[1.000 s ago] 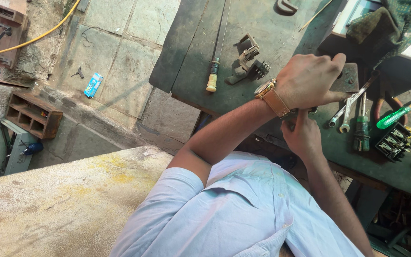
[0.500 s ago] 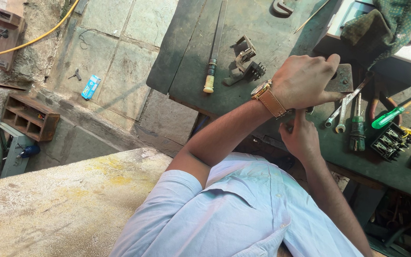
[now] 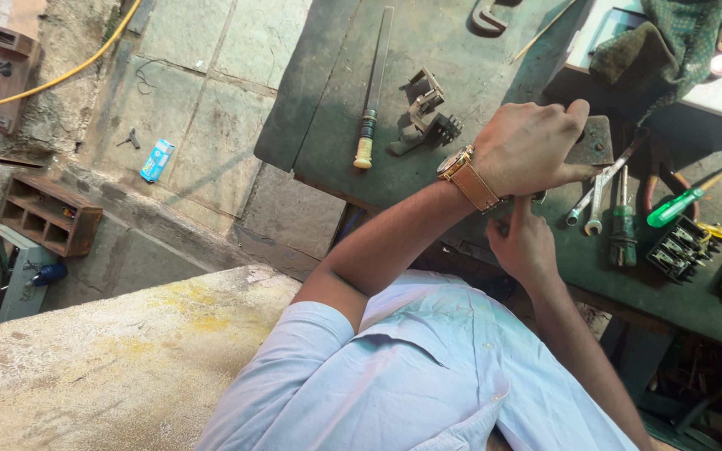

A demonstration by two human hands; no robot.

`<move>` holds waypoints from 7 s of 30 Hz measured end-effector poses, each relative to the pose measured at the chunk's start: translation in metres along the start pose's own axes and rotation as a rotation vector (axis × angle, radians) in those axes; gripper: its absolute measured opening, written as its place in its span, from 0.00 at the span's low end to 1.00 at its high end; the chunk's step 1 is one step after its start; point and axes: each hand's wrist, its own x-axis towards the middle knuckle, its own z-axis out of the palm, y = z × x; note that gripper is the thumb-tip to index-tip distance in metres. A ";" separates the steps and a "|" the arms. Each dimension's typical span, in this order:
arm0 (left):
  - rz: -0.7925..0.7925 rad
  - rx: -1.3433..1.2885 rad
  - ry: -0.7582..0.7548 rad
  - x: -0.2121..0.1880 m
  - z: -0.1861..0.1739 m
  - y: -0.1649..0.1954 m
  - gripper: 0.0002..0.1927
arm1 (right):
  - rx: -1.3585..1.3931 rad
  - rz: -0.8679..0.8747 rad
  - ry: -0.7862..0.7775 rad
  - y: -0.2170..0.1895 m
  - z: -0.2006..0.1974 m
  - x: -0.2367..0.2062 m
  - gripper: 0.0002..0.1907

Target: The person uses a small metal file to scrape and clean the contacts inside a metal electrical box clamped in a vise. They then remove the box and handle a separate black electrical component, manipulating its internal wires and terminals with their fingers.

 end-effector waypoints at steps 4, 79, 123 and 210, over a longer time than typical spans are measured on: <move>0.002 0.013 -0.013 -0.002 -0.001 0.000 0.36 | 0.016 -0.044 0.013 -0.001 -0.001 0.000 0.39; 0.022 0.023 0.004 -0.001 -0.015 0.028 0.29 | -0.279 0.104 0.060 0.019 0.007 0.001 0.19; -0.027 0.207 -0.072 -0.007 -0.002 0.025 0.30 | -0.106 -0.074 0.311 0.018 -0.012 -0.025 0.17; -0.100 0.075 0.133 -0.045 -0.008 0.007 0.27 | 0.553 -0.169 0.397 0.005 -0.019 0.001 0.11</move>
